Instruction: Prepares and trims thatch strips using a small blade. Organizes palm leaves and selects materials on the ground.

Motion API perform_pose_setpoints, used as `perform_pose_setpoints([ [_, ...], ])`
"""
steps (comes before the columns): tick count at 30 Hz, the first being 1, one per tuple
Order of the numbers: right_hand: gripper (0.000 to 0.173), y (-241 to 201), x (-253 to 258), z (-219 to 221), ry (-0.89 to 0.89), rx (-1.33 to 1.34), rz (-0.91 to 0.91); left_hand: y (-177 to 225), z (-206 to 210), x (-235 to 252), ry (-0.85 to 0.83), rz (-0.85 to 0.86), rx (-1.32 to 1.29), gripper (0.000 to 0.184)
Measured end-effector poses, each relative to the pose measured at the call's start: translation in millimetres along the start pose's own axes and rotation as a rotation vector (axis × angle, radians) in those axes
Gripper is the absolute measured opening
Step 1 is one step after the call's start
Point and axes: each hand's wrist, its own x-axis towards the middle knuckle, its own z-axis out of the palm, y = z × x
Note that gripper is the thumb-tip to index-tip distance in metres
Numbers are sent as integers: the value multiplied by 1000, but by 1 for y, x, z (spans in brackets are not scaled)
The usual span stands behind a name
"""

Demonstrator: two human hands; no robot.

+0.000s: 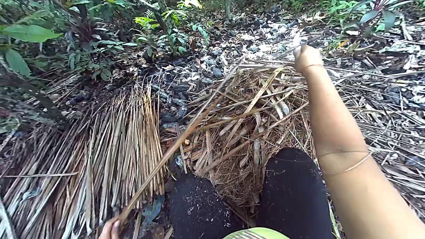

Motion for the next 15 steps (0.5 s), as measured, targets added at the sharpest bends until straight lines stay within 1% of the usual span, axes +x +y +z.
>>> perform_pose_setpoints([
  [3,50,23,-5,1,26,13,112,-3,12,27,55,10,-22,42],
  [5,52,52,-2,-7,55,17,139,-14,0,35,67,23,5,41],
  [8,54,94,8,-32,107,-2,88,-45,-24,34,85,-11,56,40],
  [11,59,127,14,-58,165,-10,47,-63,-47,28,138,-146,77,44],
  [13,61,138,15,-73,198,6,77,-64,-51,29,146,-192,72,45],
  [14,61,131,11,-77,208,48,82,-59,-48,33,149,-180,62,45],
  [15,60,118,4,-76,211,107,60,-44,-40,40,154,-155,34,45],
])
